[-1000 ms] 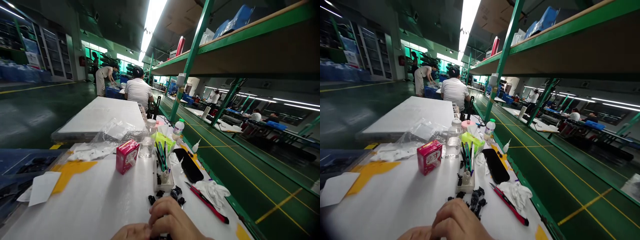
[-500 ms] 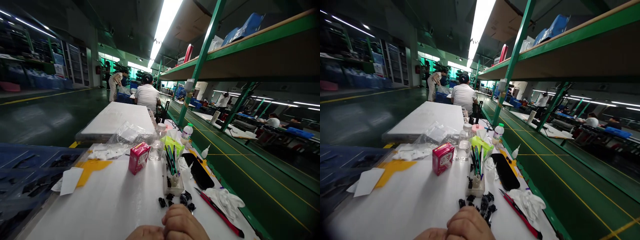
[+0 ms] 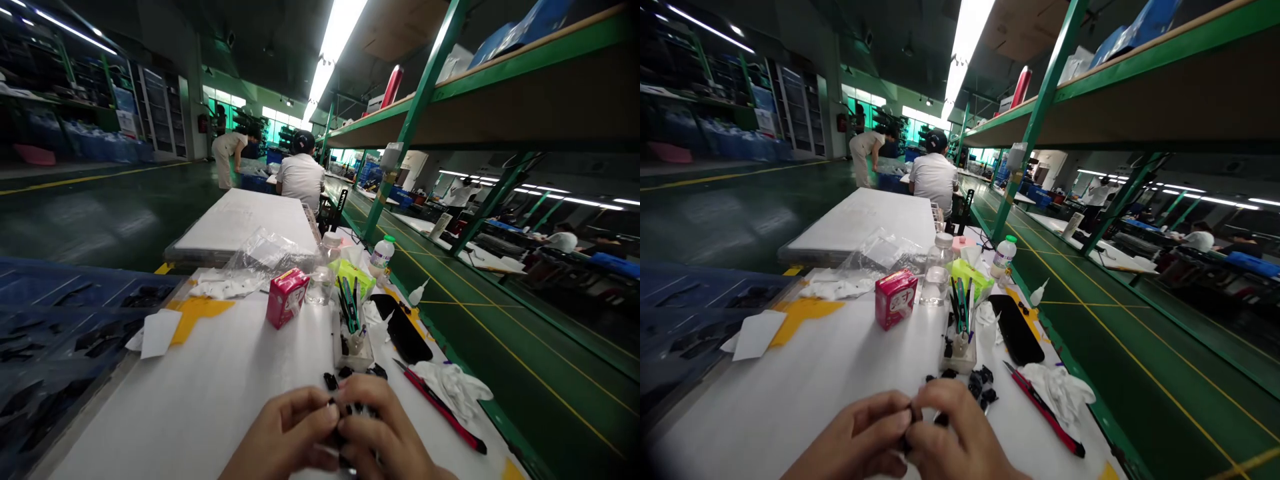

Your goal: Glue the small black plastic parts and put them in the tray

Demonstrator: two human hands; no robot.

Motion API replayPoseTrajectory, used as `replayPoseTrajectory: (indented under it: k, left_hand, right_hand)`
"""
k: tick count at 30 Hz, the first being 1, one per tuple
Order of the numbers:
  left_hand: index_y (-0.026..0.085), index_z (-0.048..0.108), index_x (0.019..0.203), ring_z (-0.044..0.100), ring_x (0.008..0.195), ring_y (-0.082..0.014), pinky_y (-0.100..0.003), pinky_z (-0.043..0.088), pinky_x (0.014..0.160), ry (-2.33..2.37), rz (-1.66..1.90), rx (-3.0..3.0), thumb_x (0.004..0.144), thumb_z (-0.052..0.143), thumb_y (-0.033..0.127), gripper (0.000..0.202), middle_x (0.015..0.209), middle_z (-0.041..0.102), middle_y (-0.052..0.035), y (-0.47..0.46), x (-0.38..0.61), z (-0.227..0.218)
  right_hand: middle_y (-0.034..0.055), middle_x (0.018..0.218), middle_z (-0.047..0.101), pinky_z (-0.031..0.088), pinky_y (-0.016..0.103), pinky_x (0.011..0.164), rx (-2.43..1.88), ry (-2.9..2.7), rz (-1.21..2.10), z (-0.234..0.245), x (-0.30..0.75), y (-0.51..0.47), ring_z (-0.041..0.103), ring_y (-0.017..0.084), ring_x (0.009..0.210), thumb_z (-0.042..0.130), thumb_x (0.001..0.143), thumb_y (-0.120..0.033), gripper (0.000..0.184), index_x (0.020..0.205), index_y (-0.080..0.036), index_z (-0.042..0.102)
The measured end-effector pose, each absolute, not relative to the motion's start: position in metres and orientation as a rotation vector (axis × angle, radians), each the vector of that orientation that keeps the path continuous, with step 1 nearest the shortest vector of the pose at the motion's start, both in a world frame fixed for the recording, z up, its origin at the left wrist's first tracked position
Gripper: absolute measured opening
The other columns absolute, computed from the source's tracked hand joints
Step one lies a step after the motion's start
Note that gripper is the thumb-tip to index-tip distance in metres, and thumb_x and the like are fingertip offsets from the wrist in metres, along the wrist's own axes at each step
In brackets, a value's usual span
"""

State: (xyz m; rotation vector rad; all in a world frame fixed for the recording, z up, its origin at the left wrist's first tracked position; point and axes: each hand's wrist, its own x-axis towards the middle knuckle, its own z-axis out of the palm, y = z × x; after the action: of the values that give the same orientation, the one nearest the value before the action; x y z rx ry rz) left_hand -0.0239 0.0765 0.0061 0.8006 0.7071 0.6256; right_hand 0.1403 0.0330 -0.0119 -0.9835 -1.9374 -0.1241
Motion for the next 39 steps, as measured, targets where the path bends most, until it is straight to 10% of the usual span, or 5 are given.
replayPoseTrajectory:
  k: [7,22,29,39]
  left_hand:
    - [0.018,0.074,0.087,0.068,0.076,-0.0164,-0.024,0.053,0.072,0.859,0.989,1.562,0.082,0.069,0.021,0.007,0.084,0.075,-0.0027,0.067,-0.028,0.021]
    - [0.014,0.064,0.076,0.066,0.068,-0.0125,-0.021,0.053,0.066,0.791,1.277,1.87,0.083,0.069,0.015,0.009,0.071,0.068,-0.0024,0.056,-0.026,0.013]
    - [0.016,0.06,0.082,0.068,0.077,-0.0127,-0.023,0.057,0.074,0.811,0.972,1.121,0.085,0.067,0.024,0.011,0.081,0.068,0.001,0.068,-0.024,0.019]
    - [0.014,0.067,0.089,0.068,0.087,-0.0153,-0.029,0.053,0.087,0.793,0.907,0.992,0.077,0.076,0.019,0.016,0.086,0.071,-0.0005,0.069,-0.02,0.017]
  right_hand:
    - [0.0084,0.108,0.059,0.051,0.032,0.091,-1.105,-1.931,0.489,-0.003,0.161,0.033,0.057,0.019,0.108,0.049,0.095,-0.02,0.012,0.105,-0.023,0.054]
    - [0.0085,0.103,0.062,0.049,0.041,0.093,-1.042,-1.988,0.502,0.003,0.156,0.03,0.057,0.022,0.107,0.046,0.095,-0.016,0.014,0.104,-0.021,0.055]
    - [0.0011,0.085,0.065,0.05,0.024,0.061,-1.41,-2.404,0.666,0.03,0.189,0.013,0.062,0.014,0.072,0.055,0.094,-0.026,0.004,0.098,-0.025,0.056]
    - [0.0023,0.087,0.06,0.042,0.026,0.049,-1.538,-2.656,-0.007,-0.041,0.189,-0.035,0.062,0.015,0.065,0.043,0.091,-0.011,0.014,0.095,-0.022,0.05]
